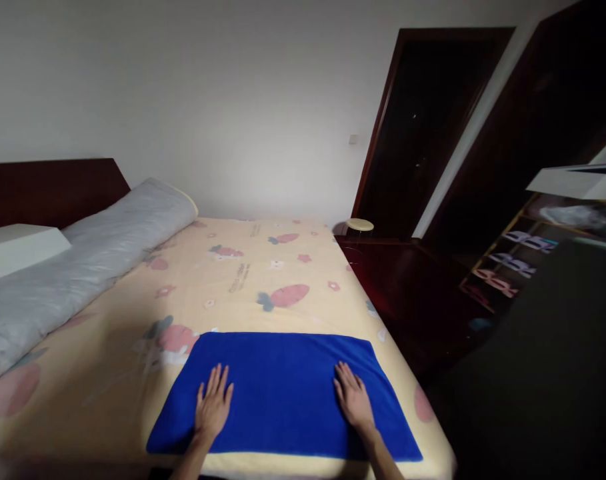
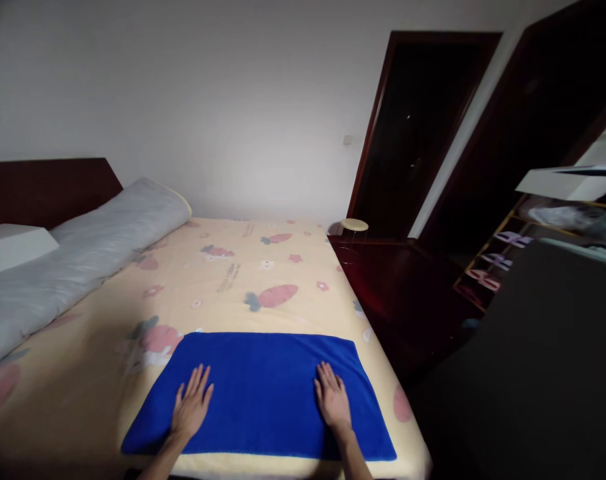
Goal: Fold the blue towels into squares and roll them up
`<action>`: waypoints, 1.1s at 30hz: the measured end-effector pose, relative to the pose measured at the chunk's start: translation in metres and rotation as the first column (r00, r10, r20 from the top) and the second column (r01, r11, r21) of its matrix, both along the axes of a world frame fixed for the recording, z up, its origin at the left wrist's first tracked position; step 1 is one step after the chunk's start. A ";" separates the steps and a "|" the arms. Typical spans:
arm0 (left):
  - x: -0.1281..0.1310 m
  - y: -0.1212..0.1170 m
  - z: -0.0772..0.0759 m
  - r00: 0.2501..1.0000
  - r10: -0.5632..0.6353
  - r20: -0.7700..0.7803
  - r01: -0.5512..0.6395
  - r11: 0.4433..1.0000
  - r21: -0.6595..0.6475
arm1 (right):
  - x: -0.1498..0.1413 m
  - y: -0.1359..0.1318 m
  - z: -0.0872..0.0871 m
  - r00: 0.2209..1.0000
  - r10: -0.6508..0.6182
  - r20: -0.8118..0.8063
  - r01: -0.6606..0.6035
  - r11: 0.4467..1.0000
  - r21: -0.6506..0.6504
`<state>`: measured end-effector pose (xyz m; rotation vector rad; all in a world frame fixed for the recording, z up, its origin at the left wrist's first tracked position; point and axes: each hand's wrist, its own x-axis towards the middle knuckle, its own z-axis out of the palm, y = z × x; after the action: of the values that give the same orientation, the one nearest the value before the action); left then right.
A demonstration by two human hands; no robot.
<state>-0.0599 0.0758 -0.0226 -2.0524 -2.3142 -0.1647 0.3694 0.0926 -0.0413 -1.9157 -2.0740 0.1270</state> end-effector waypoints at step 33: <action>-0.042 0.093 0.003 0.997 0.070 -0.021 -0.071 0.997 -0.021 | 0.066 0.075 0.004 0.997 -0.011 0.082 0.016 0.998 -0.062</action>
<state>-0.1016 0.1692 -0.0196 -1.9690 -2.3832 -0.1162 0.4355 0.1681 -0.0371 -2.0028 -2.1324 0.1142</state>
